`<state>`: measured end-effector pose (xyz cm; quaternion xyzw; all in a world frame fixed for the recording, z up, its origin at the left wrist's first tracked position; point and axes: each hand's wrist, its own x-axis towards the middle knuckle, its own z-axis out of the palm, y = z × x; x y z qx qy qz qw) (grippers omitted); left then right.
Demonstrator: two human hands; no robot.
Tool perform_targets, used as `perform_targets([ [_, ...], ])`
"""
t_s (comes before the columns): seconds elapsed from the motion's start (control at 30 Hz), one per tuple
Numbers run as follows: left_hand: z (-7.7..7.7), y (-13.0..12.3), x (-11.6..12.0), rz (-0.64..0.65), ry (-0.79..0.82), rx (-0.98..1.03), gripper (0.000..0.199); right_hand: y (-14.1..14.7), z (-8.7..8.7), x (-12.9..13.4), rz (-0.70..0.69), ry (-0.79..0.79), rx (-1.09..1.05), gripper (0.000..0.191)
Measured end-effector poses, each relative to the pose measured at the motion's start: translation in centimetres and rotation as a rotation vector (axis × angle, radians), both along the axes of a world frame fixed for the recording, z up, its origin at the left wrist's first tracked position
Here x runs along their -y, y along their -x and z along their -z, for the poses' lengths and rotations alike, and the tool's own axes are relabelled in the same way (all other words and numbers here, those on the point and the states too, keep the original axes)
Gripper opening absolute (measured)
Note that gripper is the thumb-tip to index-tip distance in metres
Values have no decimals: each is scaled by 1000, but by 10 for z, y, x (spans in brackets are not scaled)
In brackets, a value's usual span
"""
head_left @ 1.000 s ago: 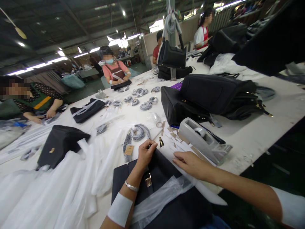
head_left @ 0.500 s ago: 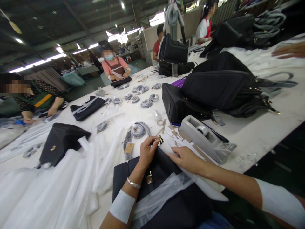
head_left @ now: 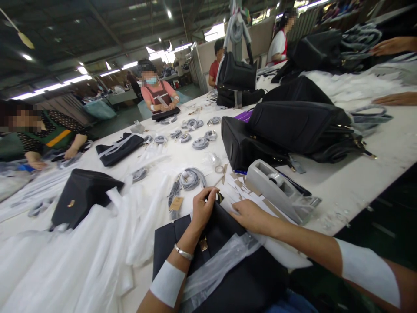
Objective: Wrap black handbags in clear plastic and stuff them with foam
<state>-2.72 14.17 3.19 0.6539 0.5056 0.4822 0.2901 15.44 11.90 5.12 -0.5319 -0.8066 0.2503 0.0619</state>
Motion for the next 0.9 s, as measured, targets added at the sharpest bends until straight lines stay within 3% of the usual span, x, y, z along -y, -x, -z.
perform_targets([
  [0.23,7,-2,-1,-46,35,-66,28,-3,-4,-7,-297,224,-42,33],
  [0.37,6,-1,-3,-34,-45,-259,26,-4,-2,-6,-188,191,-42,40],
  [0.47,-12,-3,1,16,-183,-397,23,-14,-5,1,-69,112,-157,34],
  [0.53,-32,-5,9,107,-232,-467,23,-30,-13,11,-14,87,-313,43],
  [0.6,-52,-9,22,293,-231,-559,26,-51,-24,25,14,49,-402,46],
  [0.7,-69,-20,50,604,-191,-734,34,-85,-37,54,-8,24,-312,34],
  [0.77,-67,-28,68,663,-184,-825,47,-103,-40,73,-39,99,-254,31],
  [0.9,-45,-41,86,552,-247,-858,58,-114,-35,90,-55,184,-174,23],
])
